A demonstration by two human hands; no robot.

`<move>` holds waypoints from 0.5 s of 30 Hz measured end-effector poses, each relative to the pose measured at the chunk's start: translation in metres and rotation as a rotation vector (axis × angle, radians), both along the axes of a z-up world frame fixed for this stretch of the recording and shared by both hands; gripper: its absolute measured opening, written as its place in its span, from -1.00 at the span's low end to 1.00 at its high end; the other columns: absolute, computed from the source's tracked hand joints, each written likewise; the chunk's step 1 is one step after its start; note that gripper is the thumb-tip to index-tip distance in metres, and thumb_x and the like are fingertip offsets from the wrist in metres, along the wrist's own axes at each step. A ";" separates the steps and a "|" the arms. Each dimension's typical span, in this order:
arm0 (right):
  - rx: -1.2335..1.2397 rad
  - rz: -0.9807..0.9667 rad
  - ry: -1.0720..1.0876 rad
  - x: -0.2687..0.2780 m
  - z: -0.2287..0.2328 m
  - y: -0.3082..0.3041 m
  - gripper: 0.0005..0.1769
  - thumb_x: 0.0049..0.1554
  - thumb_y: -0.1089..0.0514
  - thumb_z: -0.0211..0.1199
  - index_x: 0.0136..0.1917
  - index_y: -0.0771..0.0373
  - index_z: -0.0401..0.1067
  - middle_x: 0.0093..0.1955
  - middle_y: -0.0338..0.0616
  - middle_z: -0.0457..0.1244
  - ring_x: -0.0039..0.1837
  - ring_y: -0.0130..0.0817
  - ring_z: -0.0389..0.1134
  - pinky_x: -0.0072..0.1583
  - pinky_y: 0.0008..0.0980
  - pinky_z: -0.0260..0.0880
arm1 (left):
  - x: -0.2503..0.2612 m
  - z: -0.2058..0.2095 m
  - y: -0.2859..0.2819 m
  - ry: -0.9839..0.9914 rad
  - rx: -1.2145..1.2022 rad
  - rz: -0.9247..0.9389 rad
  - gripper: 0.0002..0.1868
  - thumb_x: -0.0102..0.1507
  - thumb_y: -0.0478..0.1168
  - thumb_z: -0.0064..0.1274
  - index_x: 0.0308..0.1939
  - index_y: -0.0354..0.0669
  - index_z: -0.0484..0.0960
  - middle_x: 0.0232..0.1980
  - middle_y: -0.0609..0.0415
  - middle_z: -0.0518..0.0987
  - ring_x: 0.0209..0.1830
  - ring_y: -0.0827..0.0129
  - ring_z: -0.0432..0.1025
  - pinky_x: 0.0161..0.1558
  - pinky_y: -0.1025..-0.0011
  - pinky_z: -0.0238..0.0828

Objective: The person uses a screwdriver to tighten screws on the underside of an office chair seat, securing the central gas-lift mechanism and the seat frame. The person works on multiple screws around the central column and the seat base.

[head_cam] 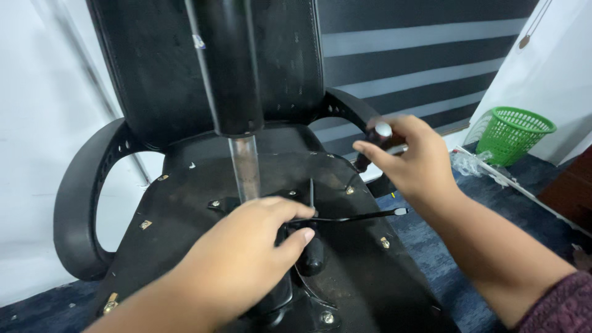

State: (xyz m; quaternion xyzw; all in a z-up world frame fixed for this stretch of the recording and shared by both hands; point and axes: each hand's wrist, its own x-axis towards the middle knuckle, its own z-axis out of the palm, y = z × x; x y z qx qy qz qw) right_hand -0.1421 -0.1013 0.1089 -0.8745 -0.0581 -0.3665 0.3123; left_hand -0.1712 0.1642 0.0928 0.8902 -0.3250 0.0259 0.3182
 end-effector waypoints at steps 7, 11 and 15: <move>0.209 0.065 0.114 -0.024 -0.002 0.010 -0.64 0.08 0.08 0.43 0.08 0.31 0.50 -0.05 -0.14 0.36 -0.05 -0.37 0.46 -0.04 -0.39 0.46 | -0.025 -0.011 0.030 0.268 -0.167 0.092 -0.57 0.31 0.12 0.07 0.14 0.02 0.68 0.08 0.15 0.68 0.11 0.33 0.52 0.12 0.34 0.44; 0.415 0.122 0.105 -0.034 0.009 0.021 -0.68 0.17 0.09 0.33 0.11 0.32 0.44 -0.07 -0.14 0.40 -0.09 -0.38 0.45 -0.09 -0.44 0.44 | -0.029 -0.027 0.050 0.251 -0.276 0.019 -0.48 0.34 0.09 0.07 0.30 -0.03 0.56 0.08 0.01 0.66 0.20 0.28 0.49 0.22 0.32 0.35; 0.515 0.215 0.037 -0.051 0.034 0.031 -0.74 0.29 0.12 0.19 0.15 0.35 0.37 -0.02 -0.03 0.40 -0.08 -0.33 0.45 -0.05 -0.41 0.54 | -0.029 -0.045 0.066 0.245 -0.325 -0.017 -0.42 0.32 0.05 0.15 0.35 -0.12 0.51 0.18 0.00 0.64 0.23 0.25 0.49 0.25 0.31 0.37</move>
